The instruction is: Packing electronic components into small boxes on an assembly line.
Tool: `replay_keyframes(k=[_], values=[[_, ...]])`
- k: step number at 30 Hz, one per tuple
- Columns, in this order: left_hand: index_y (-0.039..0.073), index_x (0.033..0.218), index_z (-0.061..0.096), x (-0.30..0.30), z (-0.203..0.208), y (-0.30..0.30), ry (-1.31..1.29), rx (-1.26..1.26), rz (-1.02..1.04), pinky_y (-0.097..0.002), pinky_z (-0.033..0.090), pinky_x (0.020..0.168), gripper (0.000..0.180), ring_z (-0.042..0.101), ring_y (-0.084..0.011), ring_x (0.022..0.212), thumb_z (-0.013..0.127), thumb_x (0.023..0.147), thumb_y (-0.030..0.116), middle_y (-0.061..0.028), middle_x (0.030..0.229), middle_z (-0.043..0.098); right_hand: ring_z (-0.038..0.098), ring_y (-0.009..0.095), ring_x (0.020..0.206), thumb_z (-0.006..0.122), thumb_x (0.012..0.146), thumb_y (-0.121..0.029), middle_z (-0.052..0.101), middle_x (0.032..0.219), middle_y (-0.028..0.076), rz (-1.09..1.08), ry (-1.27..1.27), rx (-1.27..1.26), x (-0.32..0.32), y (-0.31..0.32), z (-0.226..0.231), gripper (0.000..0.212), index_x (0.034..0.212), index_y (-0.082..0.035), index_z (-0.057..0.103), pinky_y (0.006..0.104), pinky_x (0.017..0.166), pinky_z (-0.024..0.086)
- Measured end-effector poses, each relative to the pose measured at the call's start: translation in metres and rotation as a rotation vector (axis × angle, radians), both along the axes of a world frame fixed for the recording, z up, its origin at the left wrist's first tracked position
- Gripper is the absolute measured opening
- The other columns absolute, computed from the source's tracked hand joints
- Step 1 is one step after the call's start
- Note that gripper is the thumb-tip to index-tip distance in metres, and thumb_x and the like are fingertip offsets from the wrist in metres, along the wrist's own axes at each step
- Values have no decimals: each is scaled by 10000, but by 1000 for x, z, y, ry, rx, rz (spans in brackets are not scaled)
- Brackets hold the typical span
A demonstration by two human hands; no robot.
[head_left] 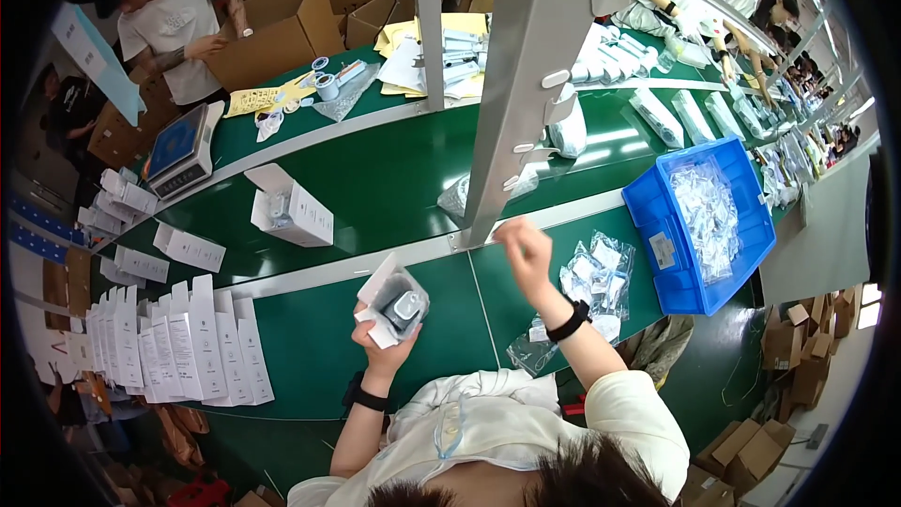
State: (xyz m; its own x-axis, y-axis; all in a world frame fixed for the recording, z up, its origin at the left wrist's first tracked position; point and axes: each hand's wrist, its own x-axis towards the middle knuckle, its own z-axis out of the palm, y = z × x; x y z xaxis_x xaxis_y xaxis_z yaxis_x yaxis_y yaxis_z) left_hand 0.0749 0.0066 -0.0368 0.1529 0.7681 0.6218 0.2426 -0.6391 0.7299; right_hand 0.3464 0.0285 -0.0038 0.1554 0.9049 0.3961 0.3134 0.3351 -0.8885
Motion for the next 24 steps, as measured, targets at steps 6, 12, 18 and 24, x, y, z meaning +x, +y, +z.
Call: replay_keyframes(k=[6,12,18,24], values=[[140,1050,193,-17,11,-20,111,-174,79,-409,349,894,736,405,-337,1072,772,602,63,-189,1173,293,502,253,973,594,642,-25,543,1027,49,-173,-1307,-79,56,80,-54,437,1062,-104,498,567,892,323],[121,1067,213,-13,8,-14,52,-200,-18,-385,308,940,766,369,-300,1118,795,570,79,-170,1219,259,508,241,940,547,691,-31,545,879,30,-93,-1159,-300,73,65,-58,270,946,-118,535,485,840,380],[127,1056,214,-3,8,-22,71,-243,-59,-377,307,941,764,372,-290,1112,797,566,81,-174,1219,253,474,261,1016,614,646,-80,544,987,70,31,-829,-399,136,-24,-35,339,979,-112,563,418,855,384],[125,1063,212,19,2,-33,-6,-211,-118,-385,327,921,776,384,-302,1095,804,562,110,-170,1212,269,418,314,1076,662,654,-137,491,1131,142,-636,-846,-783,207,-90,-75,550,1175,-94,493,403,894,382]])
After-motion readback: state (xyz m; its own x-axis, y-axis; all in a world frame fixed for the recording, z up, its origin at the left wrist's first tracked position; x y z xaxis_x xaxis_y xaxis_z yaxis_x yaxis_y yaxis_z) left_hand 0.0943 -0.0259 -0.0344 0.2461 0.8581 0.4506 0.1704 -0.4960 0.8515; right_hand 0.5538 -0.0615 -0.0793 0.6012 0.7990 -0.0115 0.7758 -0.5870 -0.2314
